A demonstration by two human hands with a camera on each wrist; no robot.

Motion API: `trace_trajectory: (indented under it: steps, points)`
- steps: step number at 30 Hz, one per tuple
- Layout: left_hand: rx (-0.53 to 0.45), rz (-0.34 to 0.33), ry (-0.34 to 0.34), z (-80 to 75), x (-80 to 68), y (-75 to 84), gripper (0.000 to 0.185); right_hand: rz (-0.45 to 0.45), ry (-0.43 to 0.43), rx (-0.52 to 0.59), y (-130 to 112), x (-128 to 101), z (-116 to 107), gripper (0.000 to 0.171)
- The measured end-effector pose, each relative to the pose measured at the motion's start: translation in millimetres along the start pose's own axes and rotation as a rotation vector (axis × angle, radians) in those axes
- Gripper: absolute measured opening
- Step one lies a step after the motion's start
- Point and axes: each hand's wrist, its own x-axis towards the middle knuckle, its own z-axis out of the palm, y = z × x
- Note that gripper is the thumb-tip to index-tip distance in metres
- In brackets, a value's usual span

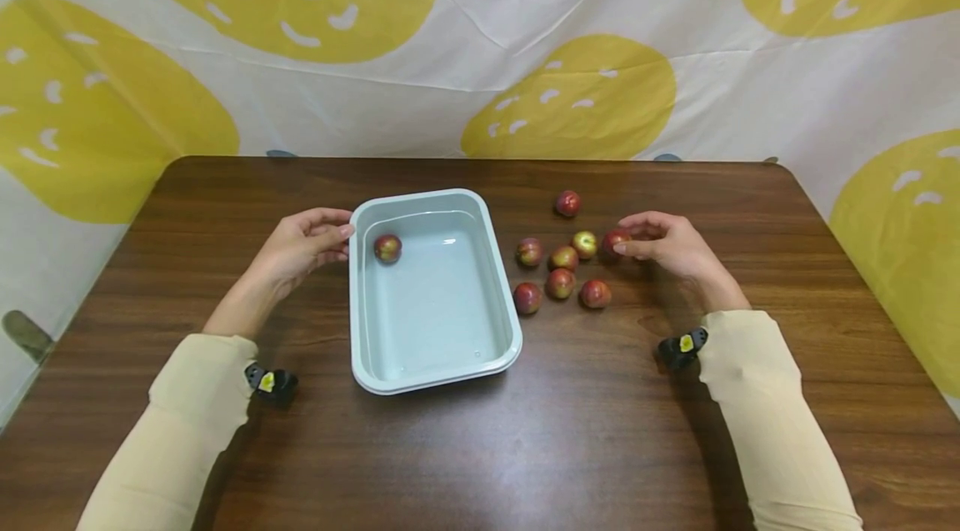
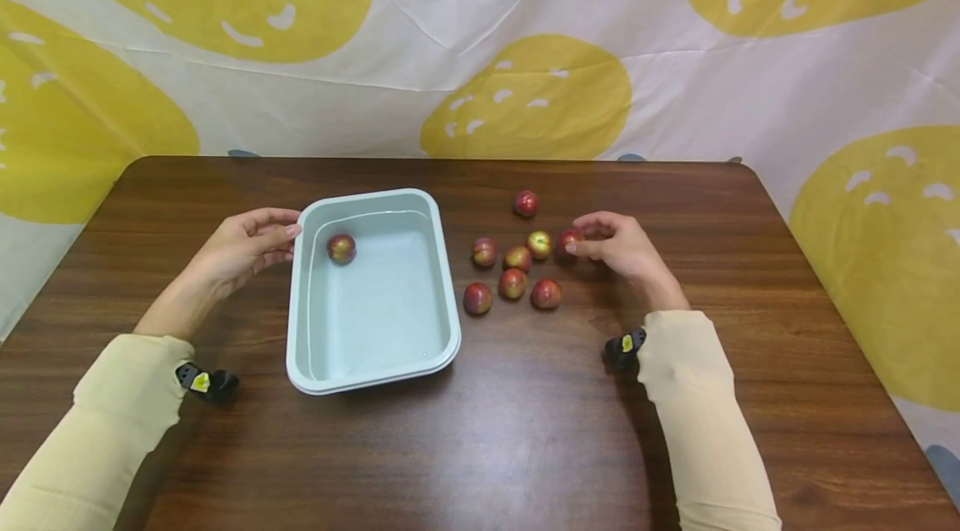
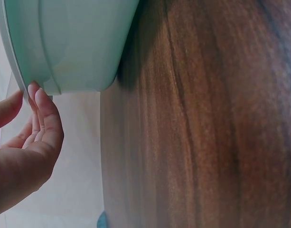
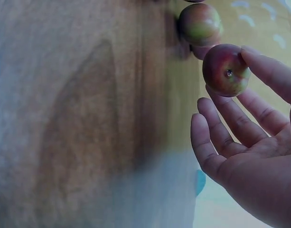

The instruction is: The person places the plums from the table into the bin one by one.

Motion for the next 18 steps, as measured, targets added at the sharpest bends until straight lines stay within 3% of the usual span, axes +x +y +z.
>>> trace_trajectory:
  steps: [18]
  points:
    - [0.001, -0.001, 0.004, -0.5, 0.8, -1.4, 0.043, -0.081, 0.013, -0.03, -24.8, -3.5, -5.2, 0.048]
